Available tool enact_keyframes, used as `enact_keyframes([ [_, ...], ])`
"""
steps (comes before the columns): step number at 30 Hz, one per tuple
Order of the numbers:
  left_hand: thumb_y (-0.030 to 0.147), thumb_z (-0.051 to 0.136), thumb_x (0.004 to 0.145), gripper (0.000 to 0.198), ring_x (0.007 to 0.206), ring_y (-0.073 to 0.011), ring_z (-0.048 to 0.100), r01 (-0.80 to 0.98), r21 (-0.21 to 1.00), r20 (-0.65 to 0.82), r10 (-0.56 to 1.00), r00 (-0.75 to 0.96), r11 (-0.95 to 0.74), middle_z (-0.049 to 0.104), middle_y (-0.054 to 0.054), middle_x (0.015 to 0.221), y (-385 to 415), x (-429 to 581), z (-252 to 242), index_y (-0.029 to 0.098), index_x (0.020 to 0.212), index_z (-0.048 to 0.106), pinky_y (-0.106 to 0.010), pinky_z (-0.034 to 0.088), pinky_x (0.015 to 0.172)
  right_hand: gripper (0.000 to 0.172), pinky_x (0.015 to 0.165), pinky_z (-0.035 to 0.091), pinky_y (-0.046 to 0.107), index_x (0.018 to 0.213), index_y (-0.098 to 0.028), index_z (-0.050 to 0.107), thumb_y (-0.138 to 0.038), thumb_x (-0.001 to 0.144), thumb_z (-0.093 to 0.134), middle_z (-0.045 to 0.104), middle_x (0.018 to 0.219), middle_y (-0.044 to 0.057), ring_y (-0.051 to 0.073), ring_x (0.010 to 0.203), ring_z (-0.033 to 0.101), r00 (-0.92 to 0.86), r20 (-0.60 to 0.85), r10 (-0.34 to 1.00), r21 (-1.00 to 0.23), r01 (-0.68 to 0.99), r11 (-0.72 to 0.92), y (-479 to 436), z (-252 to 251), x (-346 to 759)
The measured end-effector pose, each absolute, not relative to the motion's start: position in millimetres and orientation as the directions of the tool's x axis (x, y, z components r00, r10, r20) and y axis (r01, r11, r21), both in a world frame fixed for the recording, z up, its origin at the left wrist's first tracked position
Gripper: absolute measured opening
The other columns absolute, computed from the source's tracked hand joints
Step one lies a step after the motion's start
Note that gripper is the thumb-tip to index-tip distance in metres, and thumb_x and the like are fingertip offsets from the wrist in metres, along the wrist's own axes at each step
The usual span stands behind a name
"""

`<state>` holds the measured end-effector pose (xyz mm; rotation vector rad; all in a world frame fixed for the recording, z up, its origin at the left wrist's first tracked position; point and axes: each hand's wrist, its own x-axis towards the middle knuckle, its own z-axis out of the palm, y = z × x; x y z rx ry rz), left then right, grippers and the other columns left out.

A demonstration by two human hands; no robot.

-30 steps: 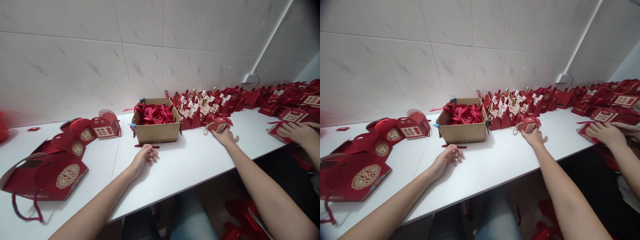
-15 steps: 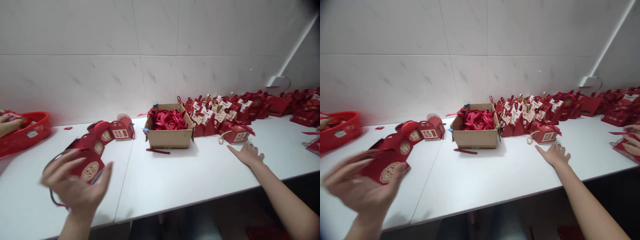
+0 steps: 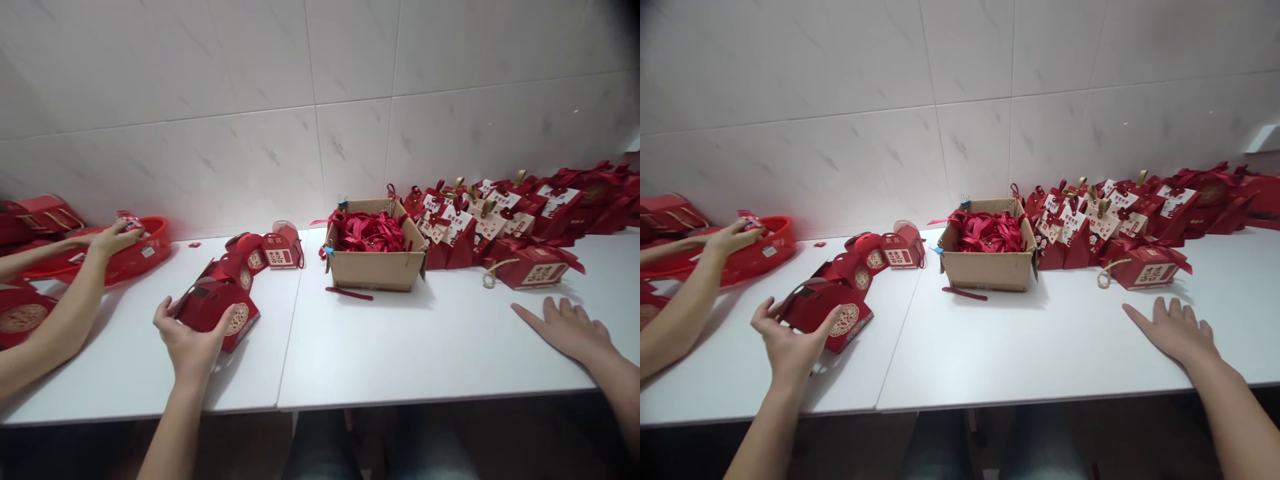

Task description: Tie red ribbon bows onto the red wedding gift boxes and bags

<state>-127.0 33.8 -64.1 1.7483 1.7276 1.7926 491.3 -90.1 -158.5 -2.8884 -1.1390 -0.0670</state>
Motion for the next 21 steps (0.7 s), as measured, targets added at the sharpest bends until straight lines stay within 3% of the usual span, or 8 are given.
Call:
enact_keyframes([
  [2,0.035,0.082,0.059,0.093,0.125,-0.0332,0.044,0.602,0.723,0.629,0.683,-0.372,-0.338,0.039,-0.015,0.136,22,-120,-59,0.022,0.134,0.027,-0.049,0.038,0.105,0.083,0.103,0.023,0.047,0.138,-0.004,0.039,-0.063,0.085,0.015,0.032,0.147,0.022,0.031,0.137,0.025,0.729,0.048,0.683,-0.004,0.684,-0.729,-91,-158,491],
  [5,0.033,0.08,0.062,0.073,0.125,-0.0313,0.046,0.507,0.683,0.679,0.712,-0.175,-0.526,0.046,-0.013,0.132,0,-105,-51,0.025,0.122,0.038,-0.045,0.046,0.098,0.081,0.104,0.022,0.048,0.139,-0.005,0.038,-0.061,0.085,0.017,0.031,0.147,0.022,0.032,0.137,0.024,0.731,0.041,0.682,-0.007,0.682,-0.731,-91,-158,490],
  [8,0.029,0.08,0.061,0.055,0.128,-0.0321,0.044,0.445,0.562,0.705,0.685,0.183,-0.697,0.046,-0.012,0.133,-16,-83,-42,0.026,0.104,0.046,-0.047,0.044,0.1,0.081,0.104,0.022,0.049,0.139,-0.004,0.038,-0.061,0.084,0.018,0.031,0.147,0.023,0.032,0.137,0.023,0.732,0.053,0.68,-0.041,0.682,-0.73,-91,-158,491],
  [10,0.029,0.081,0.061,0.05,0.127,-0.0327,0.044,0.44,0.483,0.694,0.637,0.334,-0.757,0.05,-0.013,0.129,-20,-66,-35,0.026,0.098,0.048,-0.049,0.042,0.101,0.082,0.104,0.023,0.049,0.138,-0.004,0.038,-0.061,0.083,0.019,0.033,0.145,0.024,0.032,0.137,0.024,0.73,0.067,0.68,-0.056,0.683,-0.728,-91,-158,491],
  [13,0.032,0.08,0.062,0.043,0.123,-0.0325,0.047,0.43,0.442,0.642,0.612,0.461,-0.787,0.051,-0.013,0.127,-13,-38,-28,0.025,0.092,0.051,-0.047,0.043,0.098,0.08,0.103,0.025,0.048,0.137,-0.005,0.04,-0.06,0.083,0.02,0.035,0.144,0.024,0.032,0.135,0.026,0.725,0.068,0.685,-0.03,0.688,-0.725,-91,-158,492],
  [18,0.033,0.072,0.072,0.019,0.117,-0.0317,0.051,0.33,0.481,0.534,0.57,0.624,-0.812,0.047,-0.014,0.13,16,-6,-41,0.021,0.085,0.066,-0.04,0.045,0.096,0.078,0.102,0.025,0.047,0.136,-0.005,0.041,-0.059,0.084,0.02,0.034,0.144,0.024,0.032,0.136,0.026,0.729,0.063,0.681,-0.016,0.683,-0.73,-91,-158,492],
  [21,0.037,0.062,0.079,0.024,0.118,-0.0328,0.05,0.271,0.488,0.544,0.532,0.649,-0.829,0.045,-0.016,0.132,32,0,-51,0.02,0.094,0.07,-0.042,0.041,0.099,0.08,0.103,0.024,0.047,0.137,-0.005,0.041,-0.062,0.083,0.02,0.033,0.145,0.024,0.032,0.136,0.026,0.731,0.064,0.68,-0.031,0.682,-0.731,-90,-157,492],
])
